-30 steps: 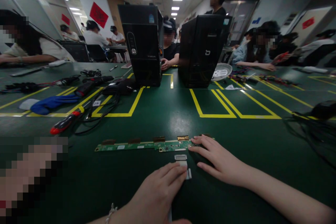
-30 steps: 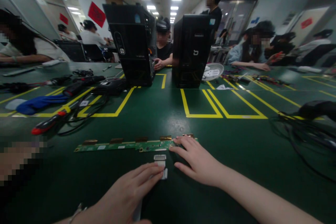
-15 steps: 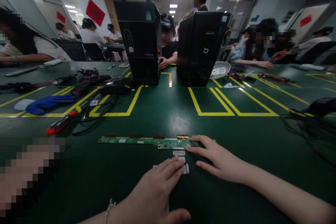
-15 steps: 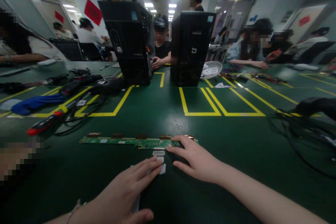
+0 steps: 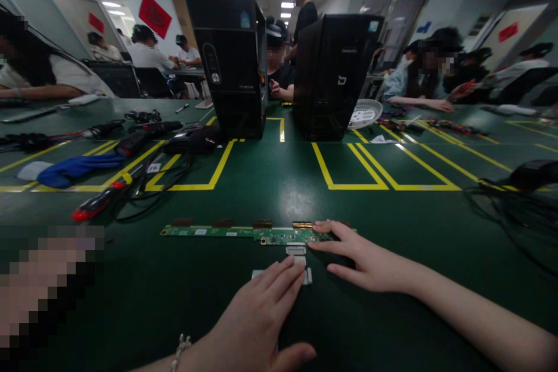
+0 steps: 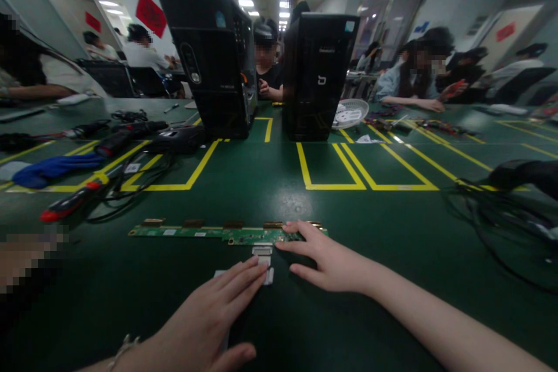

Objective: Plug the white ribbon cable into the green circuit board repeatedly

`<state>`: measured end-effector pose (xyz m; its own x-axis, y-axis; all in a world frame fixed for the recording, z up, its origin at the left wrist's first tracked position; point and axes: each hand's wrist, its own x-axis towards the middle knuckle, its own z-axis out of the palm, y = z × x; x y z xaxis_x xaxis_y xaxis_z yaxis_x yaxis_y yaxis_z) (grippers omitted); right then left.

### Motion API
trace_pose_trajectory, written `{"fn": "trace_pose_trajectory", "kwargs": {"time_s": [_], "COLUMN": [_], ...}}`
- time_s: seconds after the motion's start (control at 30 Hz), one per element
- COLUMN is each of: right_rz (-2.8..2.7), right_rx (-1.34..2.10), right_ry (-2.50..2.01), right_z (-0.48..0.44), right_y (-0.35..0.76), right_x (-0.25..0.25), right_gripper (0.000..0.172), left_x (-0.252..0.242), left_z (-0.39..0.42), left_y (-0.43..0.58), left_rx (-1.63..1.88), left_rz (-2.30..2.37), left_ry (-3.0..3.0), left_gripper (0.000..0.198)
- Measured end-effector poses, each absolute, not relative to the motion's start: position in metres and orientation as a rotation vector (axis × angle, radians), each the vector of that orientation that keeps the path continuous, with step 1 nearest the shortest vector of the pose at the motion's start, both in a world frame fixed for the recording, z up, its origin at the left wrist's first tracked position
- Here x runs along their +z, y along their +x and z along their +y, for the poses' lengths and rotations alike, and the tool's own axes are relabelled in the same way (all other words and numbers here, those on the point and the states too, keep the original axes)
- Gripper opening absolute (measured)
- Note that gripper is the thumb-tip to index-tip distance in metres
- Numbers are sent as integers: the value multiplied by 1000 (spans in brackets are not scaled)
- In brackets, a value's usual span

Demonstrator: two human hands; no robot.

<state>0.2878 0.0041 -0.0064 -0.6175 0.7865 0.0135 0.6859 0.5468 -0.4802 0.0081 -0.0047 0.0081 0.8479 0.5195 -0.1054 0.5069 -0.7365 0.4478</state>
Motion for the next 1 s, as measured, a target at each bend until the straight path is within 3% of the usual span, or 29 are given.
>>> {"fn": "trace_pose_trajectory", "kwargs": {"time_s": [1.0], "right_rz": [-2550], "right_rx": [635], "right_ry": [-1149], "right_z": [9], "right_y": [290], "right_x": [-9], "right_gripper": [48], "left_x": [-1], "left_z": [-4], "left_y": [9], "left_rx": [33], "left_rz": [781], "left_ry": [2525], "left_gripper": [76]}}
